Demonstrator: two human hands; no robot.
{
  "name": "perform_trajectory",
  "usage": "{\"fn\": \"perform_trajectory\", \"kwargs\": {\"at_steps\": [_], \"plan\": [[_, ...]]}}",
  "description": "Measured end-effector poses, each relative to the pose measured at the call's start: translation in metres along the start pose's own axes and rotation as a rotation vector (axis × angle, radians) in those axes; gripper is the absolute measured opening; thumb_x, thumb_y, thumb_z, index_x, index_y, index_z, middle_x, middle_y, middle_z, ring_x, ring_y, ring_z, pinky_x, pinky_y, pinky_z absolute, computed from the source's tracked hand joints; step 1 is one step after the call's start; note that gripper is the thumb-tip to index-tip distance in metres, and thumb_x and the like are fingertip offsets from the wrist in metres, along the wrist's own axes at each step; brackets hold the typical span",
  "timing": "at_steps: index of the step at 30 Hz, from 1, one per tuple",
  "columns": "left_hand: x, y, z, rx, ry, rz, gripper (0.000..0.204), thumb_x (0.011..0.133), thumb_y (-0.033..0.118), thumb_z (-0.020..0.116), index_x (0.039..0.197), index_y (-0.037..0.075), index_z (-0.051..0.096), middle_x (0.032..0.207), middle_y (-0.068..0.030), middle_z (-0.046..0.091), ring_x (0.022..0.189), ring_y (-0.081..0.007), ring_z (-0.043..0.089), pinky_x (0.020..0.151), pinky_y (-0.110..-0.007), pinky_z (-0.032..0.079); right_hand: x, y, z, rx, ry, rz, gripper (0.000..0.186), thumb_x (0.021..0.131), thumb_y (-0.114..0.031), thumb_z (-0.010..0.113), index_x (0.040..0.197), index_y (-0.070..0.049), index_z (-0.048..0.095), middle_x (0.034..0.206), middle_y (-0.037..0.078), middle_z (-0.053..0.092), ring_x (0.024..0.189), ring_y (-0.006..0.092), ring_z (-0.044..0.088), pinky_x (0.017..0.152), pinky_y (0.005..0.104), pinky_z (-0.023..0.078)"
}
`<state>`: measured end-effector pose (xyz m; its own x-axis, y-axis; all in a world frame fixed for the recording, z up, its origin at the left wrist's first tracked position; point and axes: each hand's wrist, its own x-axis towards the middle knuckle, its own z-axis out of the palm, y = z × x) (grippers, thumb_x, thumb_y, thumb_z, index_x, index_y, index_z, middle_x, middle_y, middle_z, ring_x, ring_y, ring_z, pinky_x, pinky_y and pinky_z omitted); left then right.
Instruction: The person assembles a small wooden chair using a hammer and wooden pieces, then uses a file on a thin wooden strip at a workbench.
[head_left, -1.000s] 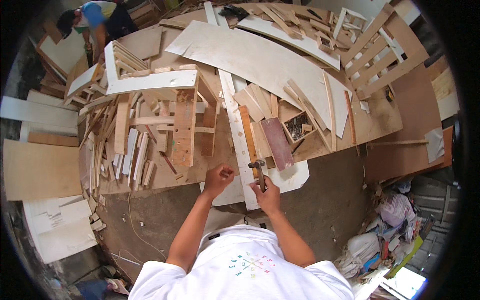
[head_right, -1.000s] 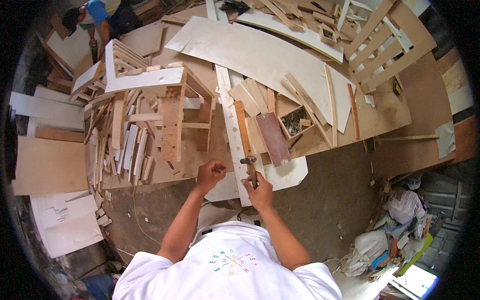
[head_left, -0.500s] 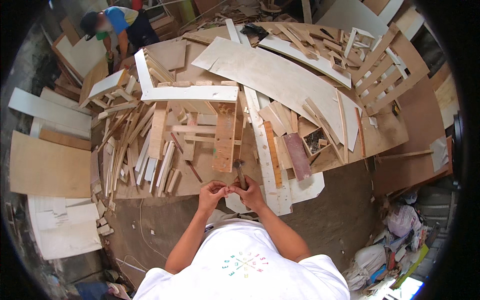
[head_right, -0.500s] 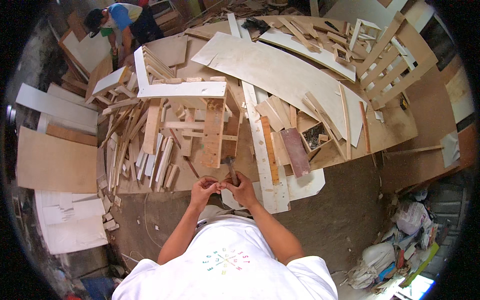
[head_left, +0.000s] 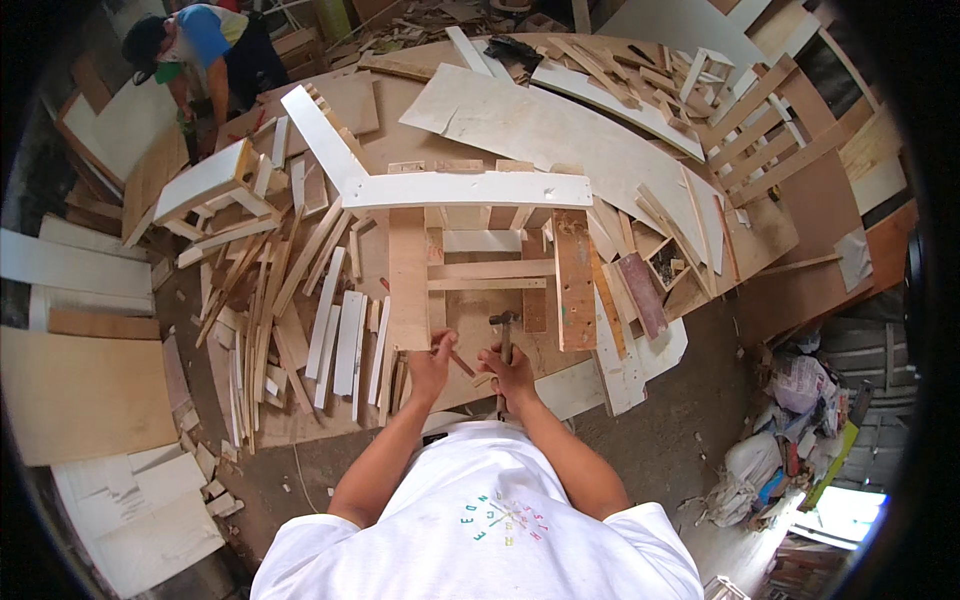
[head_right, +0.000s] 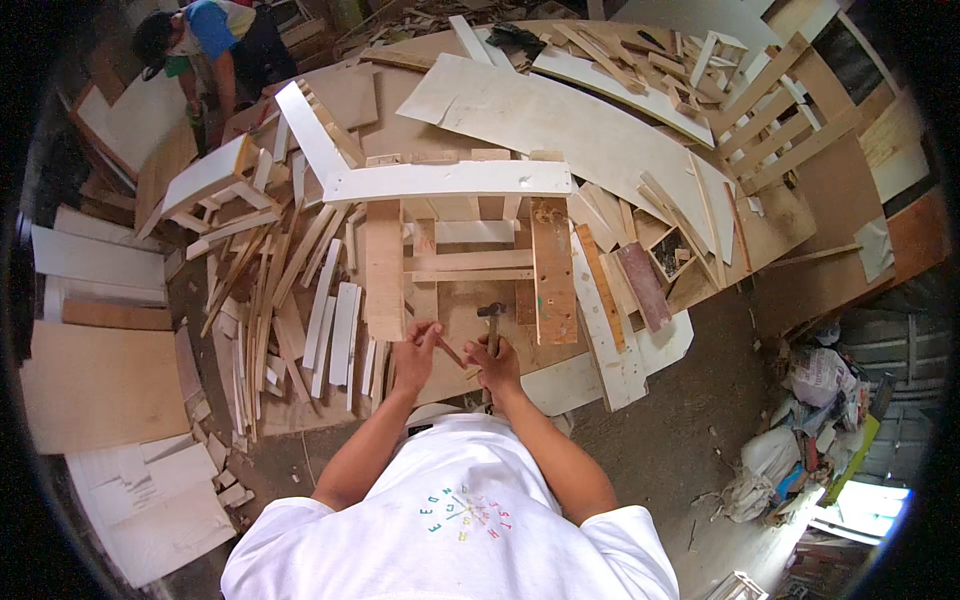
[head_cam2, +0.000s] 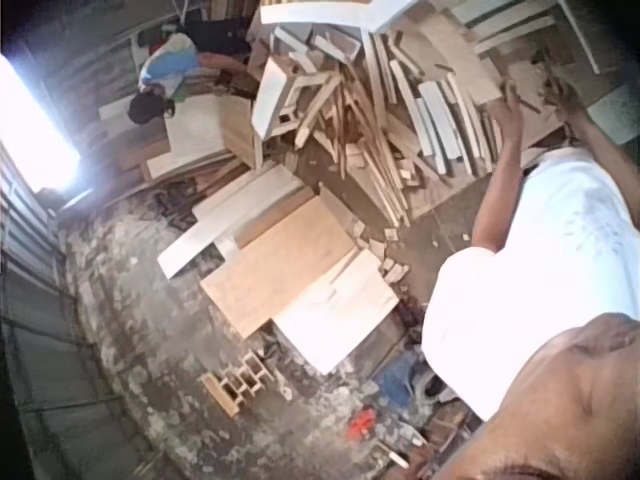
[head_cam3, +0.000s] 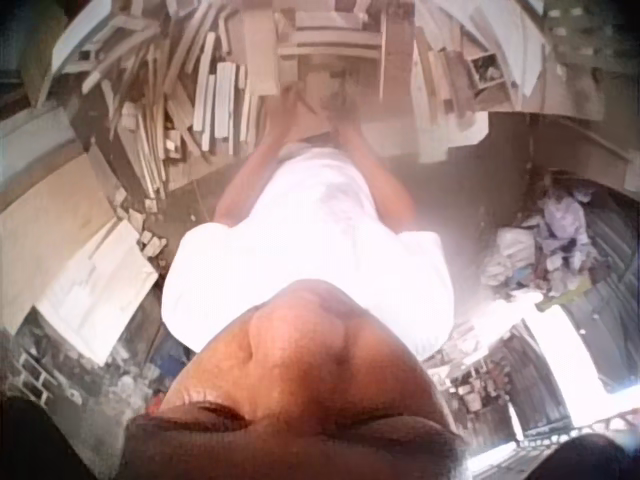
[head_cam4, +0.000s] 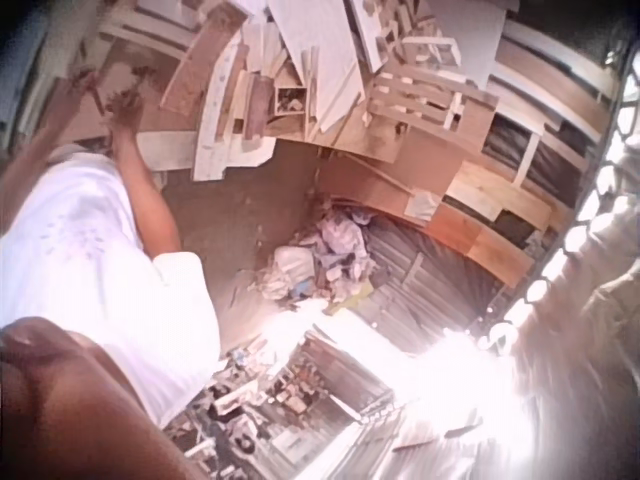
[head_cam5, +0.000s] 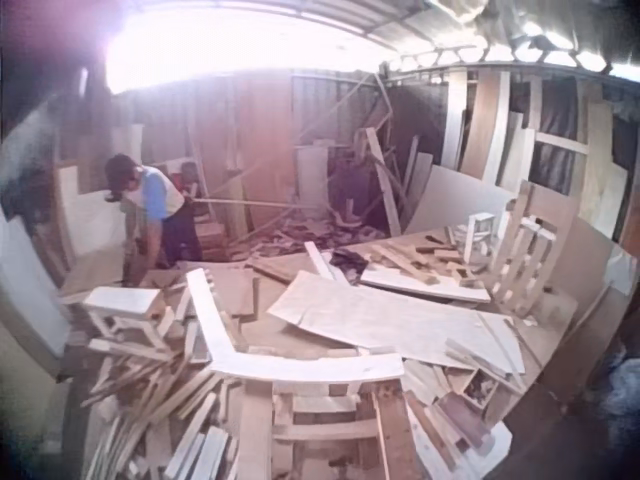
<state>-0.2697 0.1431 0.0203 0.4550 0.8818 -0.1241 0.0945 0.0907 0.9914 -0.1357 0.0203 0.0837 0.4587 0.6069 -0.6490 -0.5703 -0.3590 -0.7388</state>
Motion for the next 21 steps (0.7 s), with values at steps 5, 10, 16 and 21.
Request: {"fn": "perform_trajectory", "kwargs": {"at_steps": [5, 10, 16, 21], "plan": [[0.103, -0.052, -0.048, 0.05, 0.186, 0.212, 0.02, 0.096, 0.021, 0.072, 0.104, 0.002, 0.071, 0.093, -0.0105, 0.074, 0.081, -0.024, 0.071, 0.072, -0.039, 0.056, -0.007, 0.012, 0.019, -0.037, 0.054, -0.071, 0.04, 0.092, -0.03, 0.078, 0.115, -0.005, 0.056, 0.093, 0.008, 0.072, 0.076, 0.0143, 0.072, 0.043, 0.0245, 0.042], [0.129, 0.009, -0.031, 0.53, 0.036, 0.432, 0.016, 0.093, 0.016, 0.075, 0.103, 0.004, 0.073, 0.094, -0.0114, 0.075, 0.082, -0.026, 0.072, 0.073, -0.038, 0.057, -0.009, 0.026, 0.011, -0.008, 0.157, -0.109, 0.041, 0.093, -0.031, 0.076, 0.117, -0.004, 0.057, 0.095, 0.009, 0.073, 0.074, 0.0138, 0.071, 0.044, 0.0252, 0.045], [0.139, 0.016, -0.034, 0.554, 0.0, 0.448, 0.017, 0.093, 0.016, 0.076, 0.104, 0.004, 0.073, 0.095, -0.012, 0.075, 0.086, -0.0268, 0.072, 0.077, -0.039, 0.056, 0.003, 0.029, 0.039, 0.002, 0.192, -0.146, 0.032, 0.096, -0.025, 0.073, 0.114, -0.002, 0.058, 0.09, 0.01, 0.073, 0.071, 0.0144, 0.071, 0.054, 0.0272, 0.053], [0.145, 0.015, -0.037, 0.54, -0.03, 0.425, 0.017, 0.093, 0.015, 0.076, 0.106, 0.004, 0.073, 0.097, -0.0125, 0.074, 0.088, -0.0274, 0.071, 0.08, -0.04, 0.055, 0.004, 0.031, 0.05, -0.021, 0.201, -0.174, 0.026, 0.097, -0.017, 0.071, 0.11, 0.002, 0.059, 0.085, 0.012, 0.073, 0.066, 0.0159, 0.07, 0.061, 0.029, 0.057]]}}
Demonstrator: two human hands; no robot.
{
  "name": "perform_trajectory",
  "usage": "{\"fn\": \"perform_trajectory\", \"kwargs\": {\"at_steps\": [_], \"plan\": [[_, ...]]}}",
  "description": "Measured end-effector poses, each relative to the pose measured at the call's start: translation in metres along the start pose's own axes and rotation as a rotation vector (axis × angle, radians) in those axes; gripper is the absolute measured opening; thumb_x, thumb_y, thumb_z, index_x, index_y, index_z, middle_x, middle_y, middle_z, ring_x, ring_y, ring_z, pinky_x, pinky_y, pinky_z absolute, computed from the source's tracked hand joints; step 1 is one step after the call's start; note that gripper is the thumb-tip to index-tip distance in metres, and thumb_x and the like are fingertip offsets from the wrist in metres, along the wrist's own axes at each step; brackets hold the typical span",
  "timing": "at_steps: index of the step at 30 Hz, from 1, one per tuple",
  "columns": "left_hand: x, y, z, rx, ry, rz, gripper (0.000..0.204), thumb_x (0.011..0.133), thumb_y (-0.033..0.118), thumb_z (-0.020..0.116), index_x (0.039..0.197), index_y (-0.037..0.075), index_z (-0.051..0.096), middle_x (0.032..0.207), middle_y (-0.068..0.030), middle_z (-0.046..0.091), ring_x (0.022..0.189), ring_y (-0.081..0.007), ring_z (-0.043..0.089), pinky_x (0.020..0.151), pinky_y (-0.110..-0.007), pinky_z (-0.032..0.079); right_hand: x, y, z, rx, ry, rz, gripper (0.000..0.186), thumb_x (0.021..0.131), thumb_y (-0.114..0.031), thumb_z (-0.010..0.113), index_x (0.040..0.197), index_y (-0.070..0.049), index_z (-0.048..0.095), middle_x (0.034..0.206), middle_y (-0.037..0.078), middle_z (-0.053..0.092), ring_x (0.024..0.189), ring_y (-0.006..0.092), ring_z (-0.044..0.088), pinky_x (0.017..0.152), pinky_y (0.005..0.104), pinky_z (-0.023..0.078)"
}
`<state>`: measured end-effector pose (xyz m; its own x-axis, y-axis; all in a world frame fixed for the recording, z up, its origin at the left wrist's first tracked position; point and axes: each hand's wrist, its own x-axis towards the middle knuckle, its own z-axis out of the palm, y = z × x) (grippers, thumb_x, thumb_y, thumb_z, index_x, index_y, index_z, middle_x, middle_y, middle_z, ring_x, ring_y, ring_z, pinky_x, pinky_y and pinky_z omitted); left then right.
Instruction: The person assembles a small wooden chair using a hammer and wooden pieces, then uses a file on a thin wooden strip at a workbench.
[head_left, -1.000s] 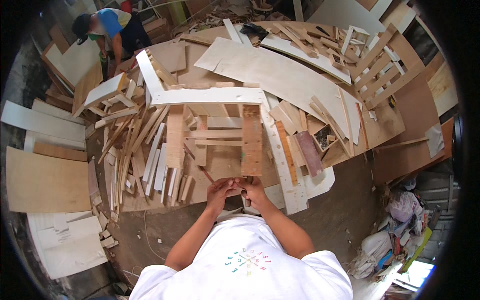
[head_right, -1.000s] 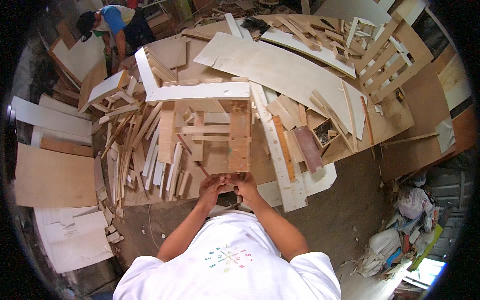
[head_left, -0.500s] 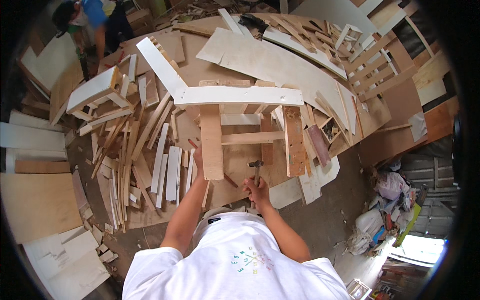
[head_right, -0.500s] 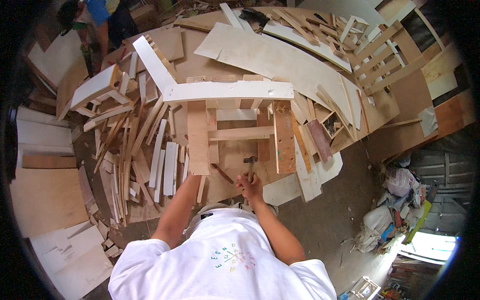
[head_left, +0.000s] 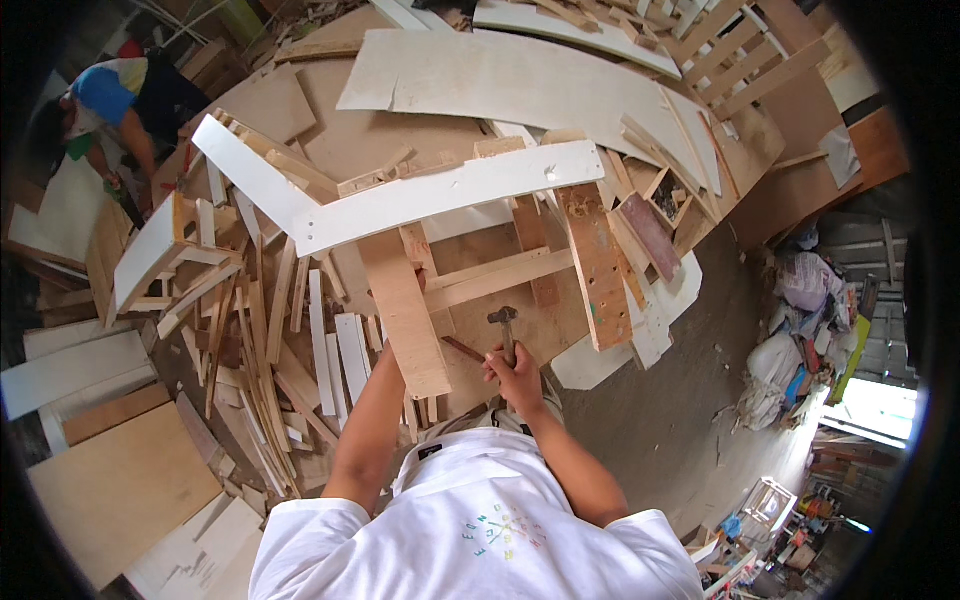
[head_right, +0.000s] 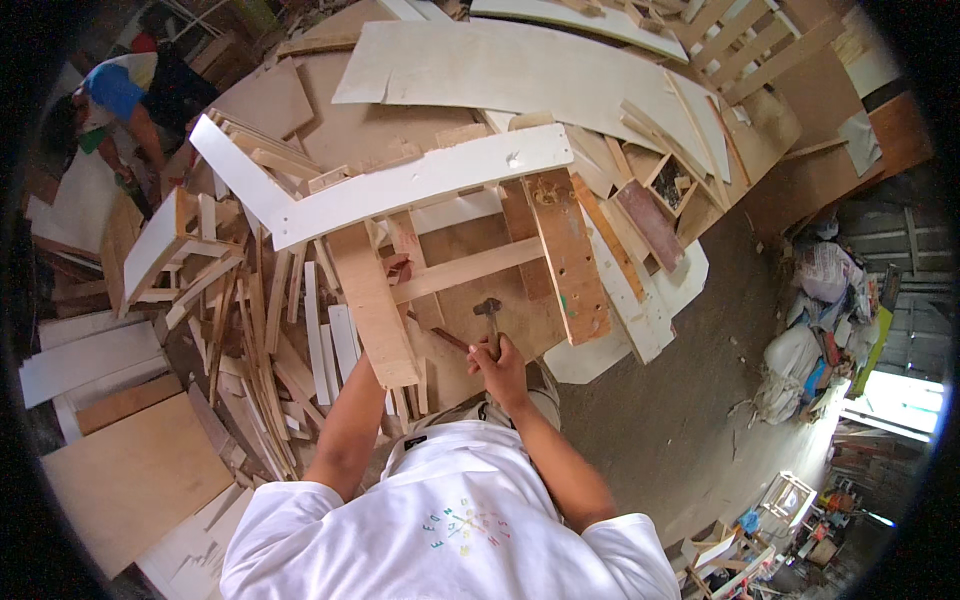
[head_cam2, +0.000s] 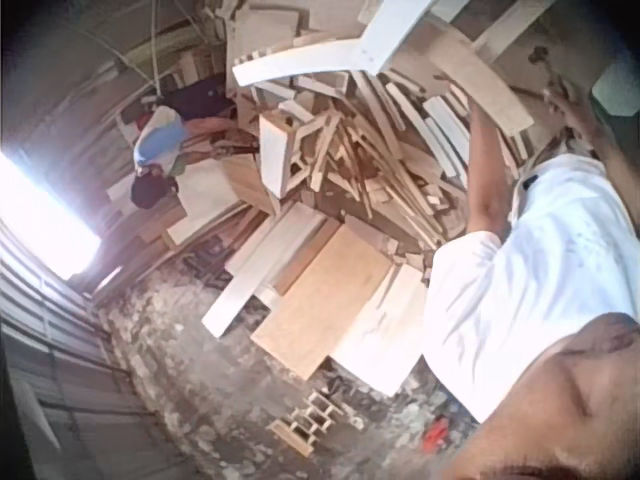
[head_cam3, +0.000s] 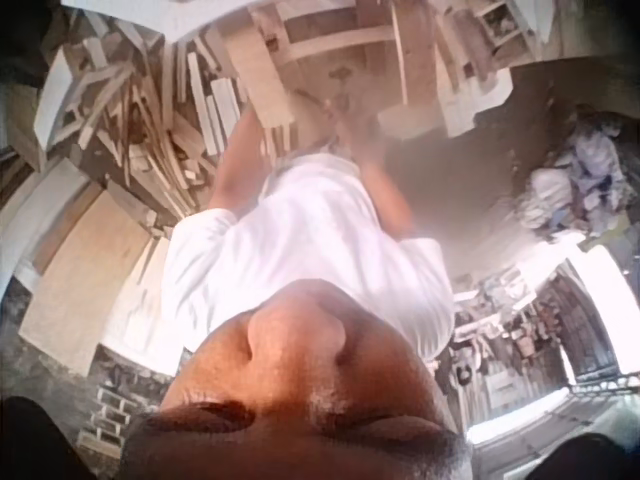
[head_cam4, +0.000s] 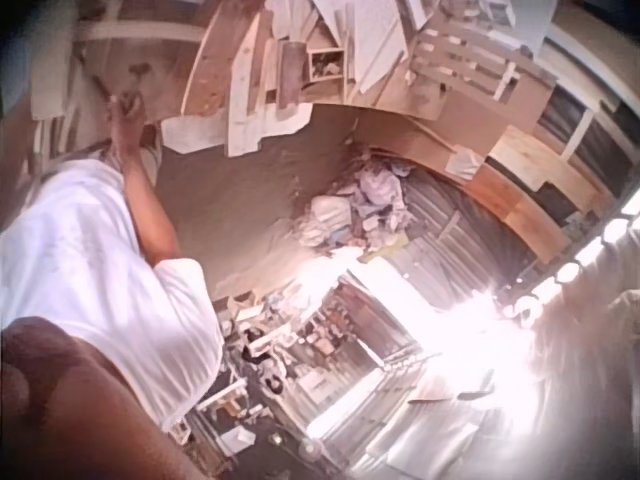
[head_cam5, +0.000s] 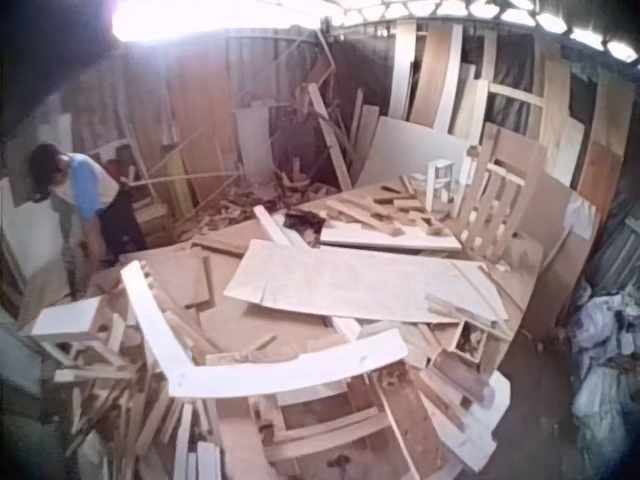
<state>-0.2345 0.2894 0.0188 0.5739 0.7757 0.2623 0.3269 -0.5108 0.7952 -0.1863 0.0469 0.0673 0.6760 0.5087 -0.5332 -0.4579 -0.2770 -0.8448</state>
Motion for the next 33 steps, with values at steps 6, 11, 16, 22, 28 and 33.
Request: {"fn": "perform_trajectory", "kwargs": {"at_steps": [6, 11, 16, 22, 28, 33], "plan": [[-0.015, 0.007, -0.002, -0.039, -0.025, -0.036, 0.018, 0.093, 0.015, 0.077, 0.107, 0.004, 0.073, 0.098, -0.013, 0.074, 0.091, -0.0282, 0.071, 0.083, -0.041, 0.055, 0.017, 0.02, 0.0, 0.083, 0.004, -0.043, 0.025, 0.098, -0.016, 0.071, 0.11, 0.003, 0.059, 0.082, 0.011, 0.071, 0.065, 0.0162, 0.069, 0.061, 0.0303, 0.057], [-0.018, 0.013, -0.002, -0.024, -0.021, -0.045, 0.019, 0.093, 0.015, 0.077, 0.108, 0.004, 0.073, 0.1, -0.0135, 0.074, 0.094, -0.0288, 0.07, 0.087, -0.042, 0.054, 0.022, 0.002, -0.002, 0.077, 0.008, -0.023, 0.025, 0.099, -0.016, 0.07, 0.11, 0.003, 0.059, 0.081, 0.011, 0.07, 0.065, 0.0153, 0.069, 0.06, 0.0299, 0.057], [-0.016, 0.016, 0.004, -0.012, 0.03, -0.094, 0.019, 0.09, 0.011, 0.079, 0.106, 0.004, 0.073, 0.1, -0.0143, 0.074, 0.094, -0.0317, 0.07, 0.085, -0.042, 0.054, 0.026, -0.007, -0.005, 0.037, -0.016, -0.047, 0.024, 0.1, -0.018, 0.069, 0.109, 0.003, 0.06, 0.08, 0.01, 0.069, 0.062, 0.0144, 0.067, 0.058, 0.0287, 0.056], [-0.017, 0.015, 0.003, -0.05, 0.005, -0.003, 0.021, 0.09, 0.008, 0.078, 0.109, 0.005, 0.072, 0.098, -0.0145, 0.073, 0.093, -0.0316, 0.069, 0.083, -0.042, 0.054, 0.029, -0.029, 0.005, -0.108, -0.068, -0.019, 0.025, 0.105, -0.026, 0.063, 0.108, -0.001, 0.063, 0.074, 0.008, 0.068, 0.058, 0.0128, 0.064, 0.055, 0.0294, 0.053], [-0.026, -0.006, 0.01, -0.066, 0.043, 0.024, 0.024, 0.091, 0.004, 0.076, 0.113, 0.003, 0.067, 0.105, -0.0133, 0.072, 0.093, -0.0274, 0.069, 0.089, -0.038, 0.055, 0.049, -0.055, 0.032, -0.499, -0.141, -0.354, 0.03, 0.107, -0.026, 0.054, 0.116, 0.002, 0.062, 0.089, 0.023, 0.071, 0.074, 0.0379, 0.071, 0.068, 0.0446, 0.057], [-0.041, -0.049, 0.034, -0.409, 0.049, -0.182, 0.028, 0.092, 0.001, 0.074, 0.117, 0.003, 0.062, 0.105, -0.0116, 0.072, 0.096, -0.0242, 0.069, 0.091, -0.035, 0.056, 0.079, -0.04, 0.045, -0.667, -0.115, -0.653, 0.037, 0.104, -0.015, 0.055, 0.137, 0.002, 0.057, 0.113, 0.03, 0.068, 0.095, 0.048, 0.067, 0.082, 0.0551, 0.054]]}}
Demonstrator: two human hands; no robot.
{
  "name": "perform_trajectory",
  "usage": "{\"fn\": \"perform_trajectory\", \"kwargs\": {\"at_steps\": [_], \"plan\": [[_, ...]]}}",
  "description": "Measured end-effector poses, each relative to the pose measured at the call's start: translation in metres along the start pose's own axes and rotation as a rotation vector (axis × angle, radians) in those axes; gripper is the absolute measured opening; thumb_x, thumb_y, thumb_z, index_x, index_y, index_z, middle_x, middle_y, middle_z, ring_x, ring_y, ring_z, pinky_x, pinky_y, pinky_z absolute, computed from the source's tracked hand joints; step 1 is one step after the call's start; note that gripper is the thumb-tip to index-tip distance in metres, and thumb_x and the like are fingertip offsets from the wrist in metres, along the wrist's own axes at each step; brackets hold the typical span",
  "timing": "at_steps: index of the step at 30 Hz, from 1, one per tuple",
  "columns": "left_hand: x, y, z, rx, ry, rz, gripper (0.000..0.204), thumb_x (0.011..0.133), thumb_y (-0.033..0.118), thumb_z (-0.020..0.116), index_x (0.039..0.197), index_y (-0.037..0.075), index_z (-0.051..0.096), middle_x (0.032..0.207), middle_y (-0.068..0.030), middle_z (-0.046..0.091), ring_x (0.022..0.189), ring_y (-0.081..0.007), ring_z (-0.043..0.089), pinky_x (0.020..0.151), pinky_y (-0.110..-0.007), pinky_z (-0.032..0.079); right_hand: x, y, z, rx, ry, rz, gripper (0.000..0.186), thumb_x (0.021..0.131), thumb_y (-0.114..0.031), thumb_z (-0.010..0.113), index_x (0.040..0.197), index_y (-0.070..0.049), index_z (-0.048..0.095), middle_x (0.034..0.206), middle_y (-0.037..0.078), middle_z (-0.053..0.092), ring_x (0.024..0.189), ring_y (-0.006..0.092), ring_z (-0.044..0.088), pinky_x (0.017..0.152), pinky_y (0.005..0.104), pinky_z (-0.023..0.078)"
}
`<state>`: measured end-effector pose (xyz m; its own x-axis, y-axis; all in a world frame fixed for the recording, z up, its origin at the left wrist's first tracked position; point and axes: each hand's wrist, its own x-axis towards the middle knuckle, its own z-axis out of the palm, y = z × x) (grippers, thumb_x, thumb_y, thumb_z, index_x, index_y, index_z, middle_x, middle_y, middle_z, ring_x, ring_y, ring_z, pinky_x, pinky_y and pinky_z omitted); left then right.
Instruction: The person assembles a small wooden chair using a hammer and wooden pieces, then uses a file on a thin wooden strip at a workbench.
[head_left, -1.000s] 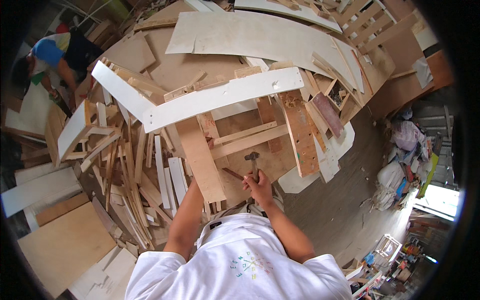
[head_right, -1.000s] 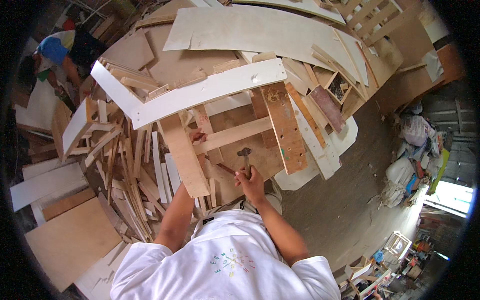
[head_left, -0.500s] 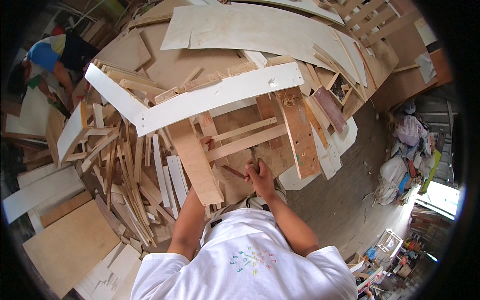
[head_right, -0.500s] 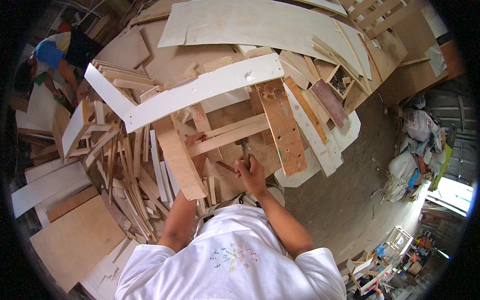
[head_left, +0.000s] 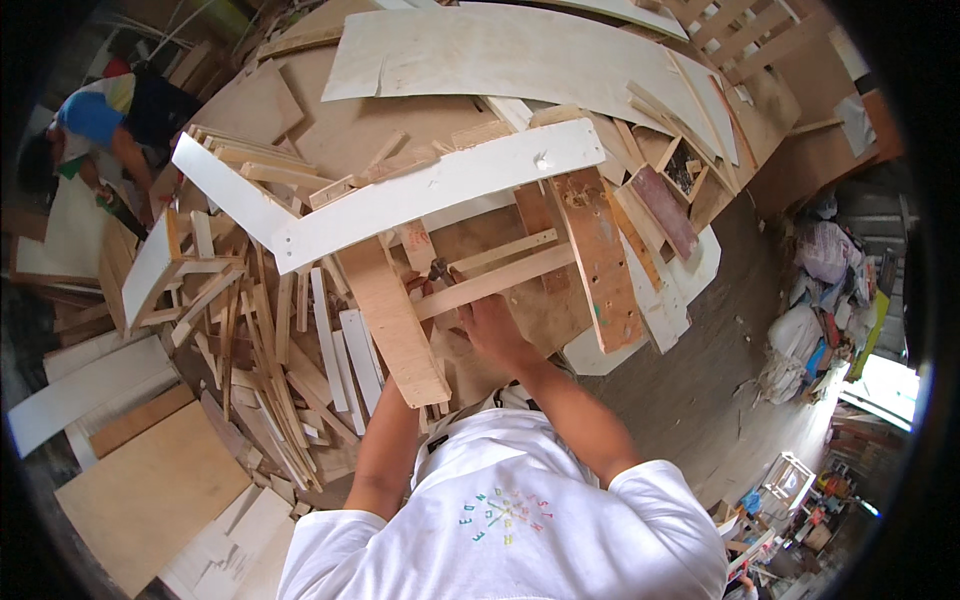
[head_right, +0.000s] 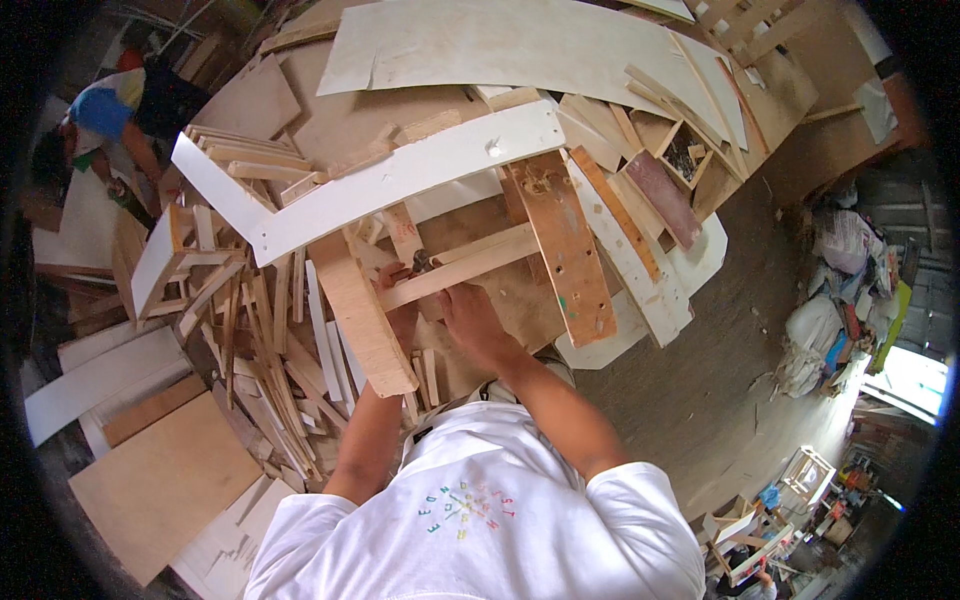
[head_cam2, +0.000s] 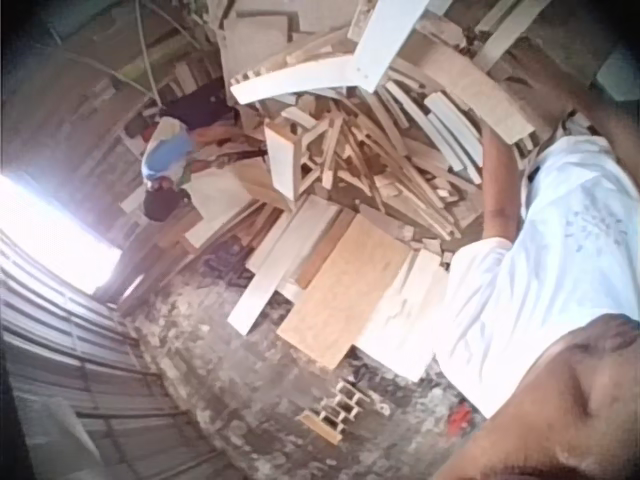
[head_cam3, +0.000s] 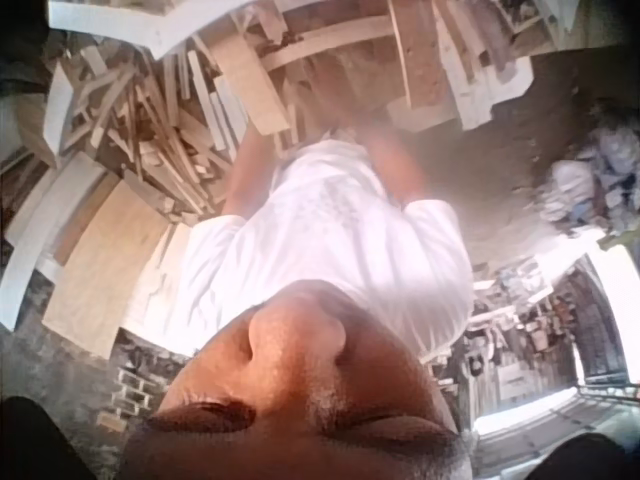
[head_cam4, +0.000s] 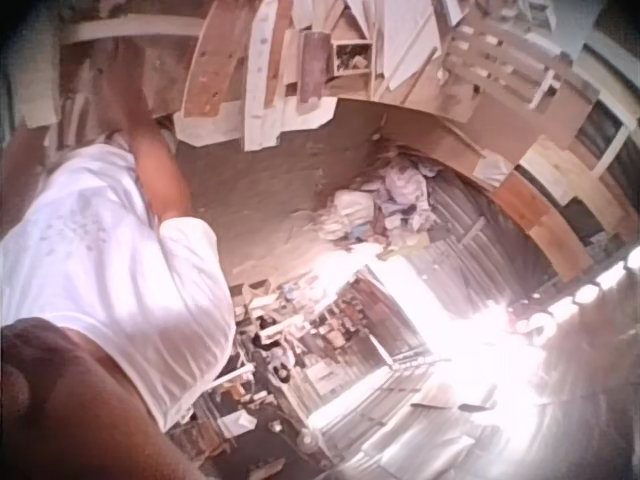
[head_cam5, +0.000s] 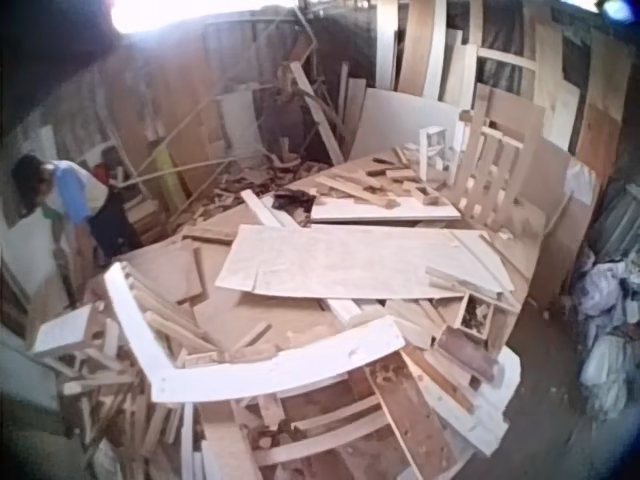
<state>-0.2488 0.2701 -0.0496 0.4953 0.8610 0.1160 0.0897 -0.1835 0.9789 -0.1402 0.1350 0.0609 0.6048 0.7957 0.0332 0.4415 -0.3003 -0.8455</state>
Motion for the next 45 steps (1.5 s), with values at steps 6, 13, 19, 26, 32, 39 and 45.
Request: {"fn": "perform_trajectory", "kwargs": {"at_steps": [6, 13, 19, 26, 32, 39, 45], "plan": [[0.001, 0.011, -0.005, 0.238, -0.058, 0.082, 0.031, 0.093, -0.003, 0.072, 0.12, 0.005, 0.059, 0.097, -0.0073, 0.07, 0.094, -0.0188, 0.07, 0.085, -0.032, 0.057, 0.009, 0.014, 0.003, -0.037, -0.014, -0.072, 0.05, 0.101, -0.01, 0.055, 0.149, -0.001, 0.049, 0.112, 0.032, 0.067, 0.097, 0.0499, 0.066, 0.087, 0.0579, 0.053], [0.0, 0.024, -0.013, 0.326, -0.138, -0.035, 0.027, 0.094, 0.0, 0.073, 0.117, 0.003, 0.059, 0.107, -0.0074, 0.062, 0.103, -0.0197, 0.062, 0.094, -0.032, 0.05, 0.007, 0.018, 0.011, -0.065, 0.046, -0.15, 0.049, 0.102, -0.012, 0.055, 0.15, -0.002, 0.049, 0.113, 0.033, 0.067, 0.1, 0.0503, 0.065, 0.088, 0.0566, 0.054], [-0.001, 0.034, -0.009, 0.23, -0.135, -0.095, 0.028, 0.093, 0.0, 0.074, 0.117, 0.004, 0.059, 0.108, -0.0081, 0.062, 0.104, -0.0195, 0.06, 0.094, -0.033, 0.049, 0.012, 0.011, 0.0, 0.039, -0.058, -0.022, 0.049, 0.104, -0.015, 0.052, 0.152, -0.006, 0.048, 0.125, 0.031, 0.061, 0.113, 0.049, 0.06, 0.097, 0.055, 0.049], [0.003, 0.044, -0.01, 0.318, -0.148, -0.058, 0.03, 0.092, 0.004, 0.077, 0.116, 0.004, 0.058, 0.105, -0.0081, 0.063, 0.099, -0.0198, 0.062, 0.089, -0.033, 0.05, 0.007, 0.022, 0.01, 0.019, 0.013, -0.041, 0.044, 0.104, -0.016, 0.053, 0.147, -0.005, 0.053, 0.118, 0.029, 0.064, 0.106, 0.0481, 0.062, 0.093, 0.0545, 0.051], [0.005, 0.062, -0.006, 0.378, -0.154, -0.164, 0.028, 0.093, 0.004, 0.076, 0.115, 0.005, 0.058, 0.098, -0.008, 0.065, 0.091, -0.0199, 0.063, 0.08, -0.033, 0.052, 0.009, 0.009, 0.001, 0.047, 0.006, 0.049, 0.035, 0.104, -0.014, 0.056, 0.134, 0.002, 0.062, 0.103, 0.03, 0.07, 0.093, 0.0458, 0.07, 0.081, 0.0521, 0.057], [0.012, 0.084, -0.003, 0.413, -0.209, -0.215, 0.029, 0.092, 0.004, 0.076, 0.117, 0.006, 0.062, 0.101, -0.0096, 0.069, 0.09, -0.022, 0.066, 0.08, -0.036, 0.053, 0.012, 0.001, -0.015, 0.12, 0.171, 0.101, 0.034, 0.104, -0.02, 0.057, 0.13, 0.0, 0.065, 0.102, 0.029, 0.071, 0.093, 0.0448, 0.07, 0.082, 0.0514, 0.056], [0.019, 0.069, -0.012, 0.549, -0.217, 0.21, 0.031, 0.085, -0.001, 0.075, 0.115, 0.007, 0.072, 0.104, -0.0112, 0.072, 0.094, -0.0288, 0.068, 0.085, -0.041, 0.053, 0.015, 0.026, 0.013, -0.111, 0.173, 0.003, 0.035, 0.104, -0.028, 0.056, 0.123, -0.001, 0.067, 0.095, 0.025, 0.073, 0.087, 0.0454, 0.069, 0.078, 0.0504, 0.056]]}}
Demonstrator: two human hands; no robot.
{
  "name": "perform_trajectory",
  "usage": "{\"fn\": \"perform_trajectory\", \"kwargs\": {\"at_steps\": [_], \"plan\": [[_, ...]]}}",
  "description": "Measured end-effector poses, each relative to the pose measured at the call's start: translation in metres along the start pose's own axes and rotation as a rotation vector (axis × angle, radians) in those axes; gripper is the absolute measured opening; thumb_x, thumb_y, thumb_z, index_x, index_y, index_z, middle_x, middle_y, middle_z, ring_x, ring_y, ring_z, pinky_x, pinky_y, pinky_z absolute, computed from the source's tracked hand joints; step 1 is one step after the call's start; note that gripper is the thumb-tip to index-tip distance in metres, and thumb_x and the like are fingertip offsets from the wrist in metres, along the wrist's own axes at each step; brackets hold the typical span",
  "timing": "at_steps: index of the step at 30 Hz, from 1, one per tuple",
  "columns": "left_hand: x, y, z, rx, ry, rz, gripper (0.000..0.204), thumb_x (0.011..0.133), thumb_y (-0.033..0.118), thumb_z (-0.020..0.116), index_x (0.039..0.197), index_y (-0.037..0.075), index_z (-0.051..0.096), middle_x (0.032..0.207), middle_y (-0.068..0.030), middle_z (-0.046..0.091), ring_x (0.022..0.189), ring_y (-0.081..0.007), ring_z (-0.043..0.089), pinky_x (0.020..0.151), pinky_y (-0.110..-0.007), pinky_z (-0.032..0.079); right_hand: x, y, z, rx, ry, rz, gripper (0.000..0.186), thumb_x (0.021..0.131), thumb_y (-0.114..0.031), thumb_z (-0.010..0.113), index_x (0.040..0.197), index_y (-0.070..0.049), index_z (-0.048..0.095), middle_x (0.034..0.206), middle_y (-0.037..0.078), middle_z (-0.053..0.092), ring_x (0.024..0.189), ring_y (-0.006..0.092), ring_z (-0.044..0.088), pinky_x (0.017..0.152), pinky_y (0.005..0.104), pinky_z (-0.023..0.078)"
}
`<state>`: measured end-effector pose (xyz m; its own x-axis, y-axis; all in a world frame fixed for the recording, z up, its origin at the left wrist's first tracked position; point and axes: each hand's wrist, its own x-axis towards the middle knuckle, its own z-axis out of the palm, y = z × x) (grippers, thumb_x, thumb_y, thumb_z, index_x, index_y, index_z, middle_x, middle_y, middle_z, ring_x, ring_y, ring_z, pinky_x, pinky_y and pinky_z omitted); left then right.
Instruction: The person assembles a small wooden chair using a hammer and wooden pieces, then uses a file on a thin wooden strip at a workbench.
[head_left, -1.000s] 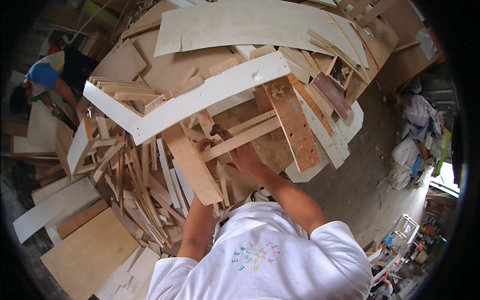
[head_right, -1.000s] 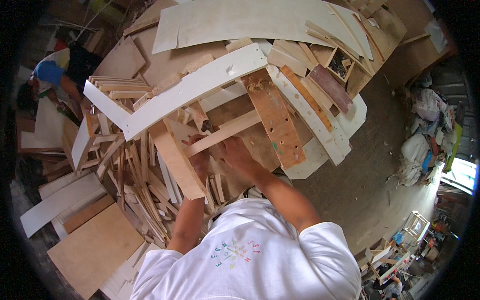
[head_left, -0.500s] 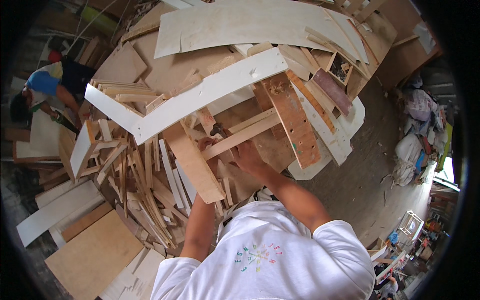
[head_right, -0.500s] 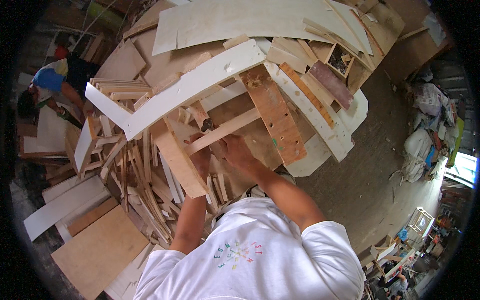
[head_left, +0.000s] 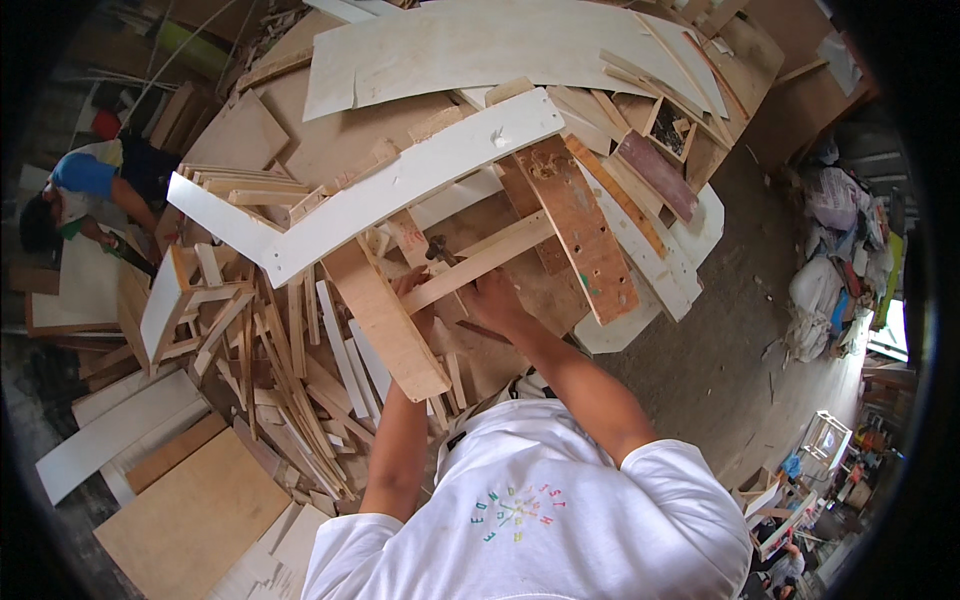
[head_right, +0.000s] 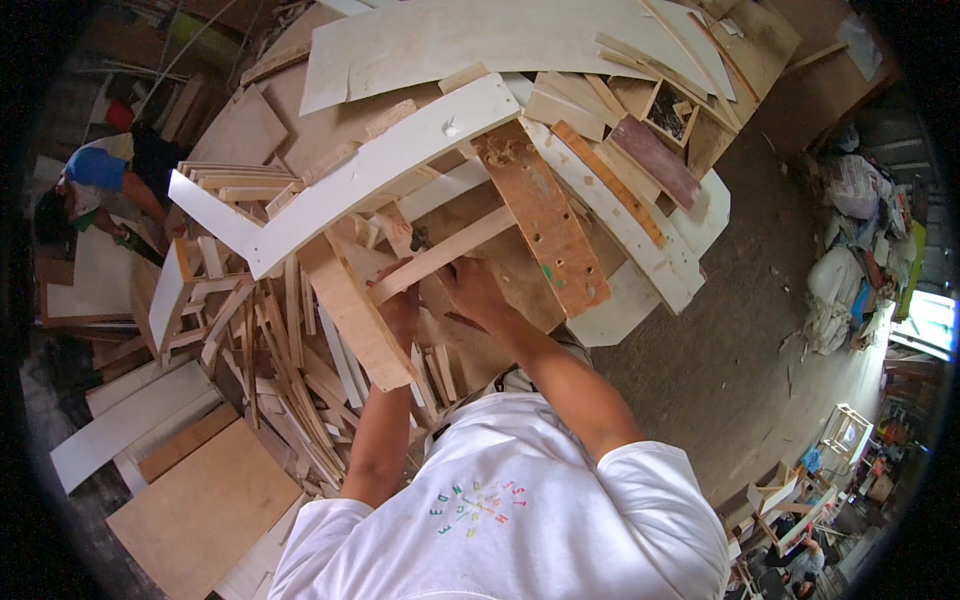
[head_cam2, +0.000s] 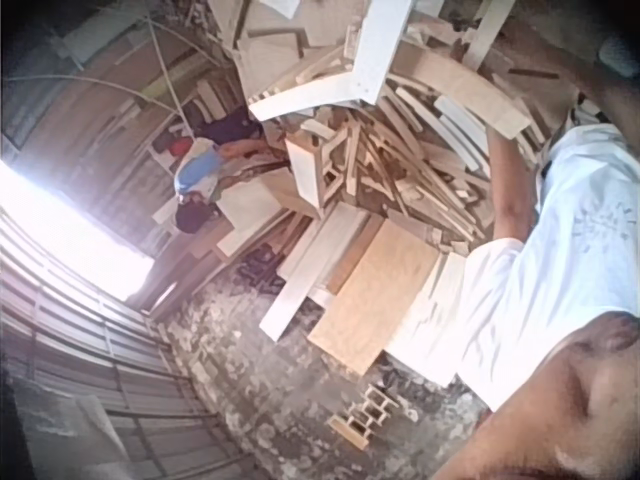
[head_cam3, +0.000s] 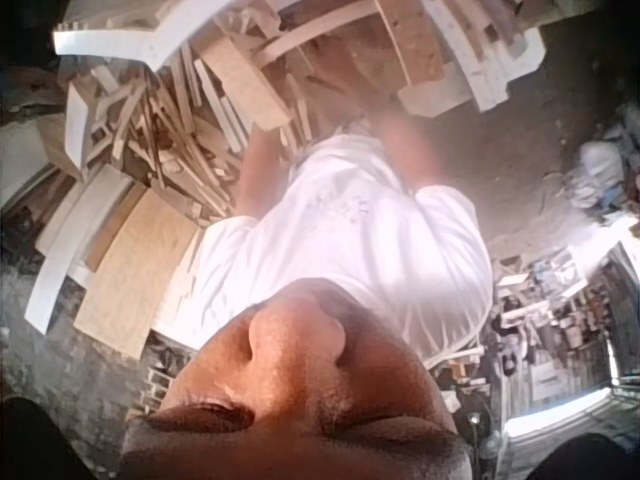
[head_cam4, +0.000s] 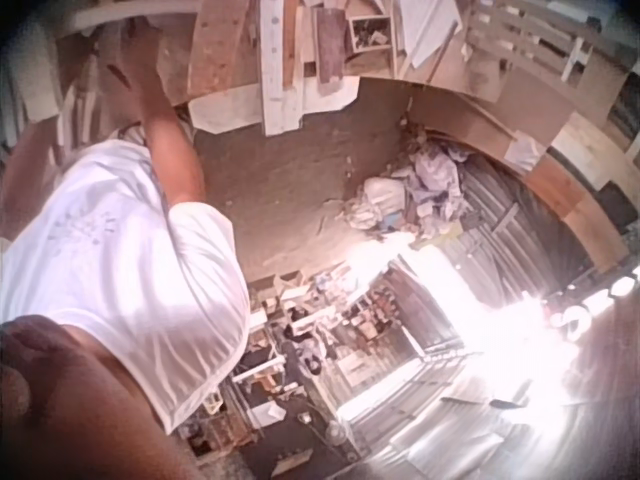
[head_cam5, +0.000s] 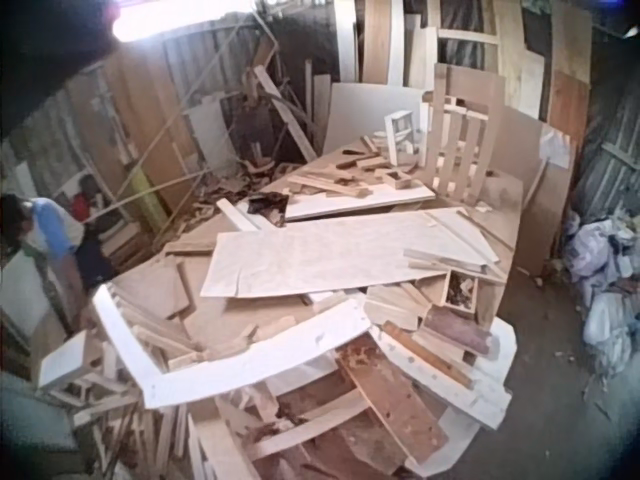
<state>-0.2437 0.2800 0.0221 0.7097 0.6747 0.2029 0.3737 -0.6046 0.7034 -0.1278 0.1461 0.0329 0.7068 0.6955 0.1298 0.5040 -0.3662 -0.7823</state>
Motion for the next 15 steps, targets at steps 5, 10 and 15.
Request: {"fn": "perform_trajectory", "kwargs": {"at_steps": [5, 10, 15], "plan": [[-0.004, 0.024, -0.011, 0.108, -0.02, -0.149, 0.03, 0.084, -0.003, 0.074, 0.112, 0.006, 0.074, 0.105, -0.0123, 0.072, 0.097, -0.0315, 0.068, 0.088, -0.042, 0.053, -0.002, -0.009, -0.007, 0.195, -0.184, 0.274, 0.039, 0.105, -0.035, 0.055, 0.12, -0.002, 0.068, 0.089, 0.02, 0.073, 0.076, 0.0387, 0.071, 0.072, 0.0467, 0.056], [-0.005, 0.046, -0.015, 0.12, 0.11, -0.059, 0.025, 0.085, -0.002, 0.073, 0.109, 0.004, 0.073, 0.104, -0.0136, 0.072, 0.095, -0.0317, 0.069, 0.087, -0.042, 0.054, -0.035, -0.015, -0.034, 0.441, -0.241, 0.6, 0.035, 0.107, -0.035, 0.056, 0.113, -0.002, 0.067, 0.077, 0.008, 0.07, 0.058, 0.0177, 0.064, 0.057, 0.0355, 0.051], [0.001, 0.065, -0.017, -0.023, 0.209, -0.155, 0.012, 0.095, 0.004, 0.069, 0.106, 0.001, 0.07, 0.099, -0.0102, 0.072, 0.091, -0.0258, 0.069, 0.082, -0.039, 0.054, -0.065, 0.012, -0.057, 0.643, -0.208, 0.612, 0.029, 0.106, -0.031, 0.059, 0.111, -0.004, 0.067, 0.075, 0.002, 0.066, 0.053, 0.0079, 0.057, 0.048, 0.0269, 0.044]]}}
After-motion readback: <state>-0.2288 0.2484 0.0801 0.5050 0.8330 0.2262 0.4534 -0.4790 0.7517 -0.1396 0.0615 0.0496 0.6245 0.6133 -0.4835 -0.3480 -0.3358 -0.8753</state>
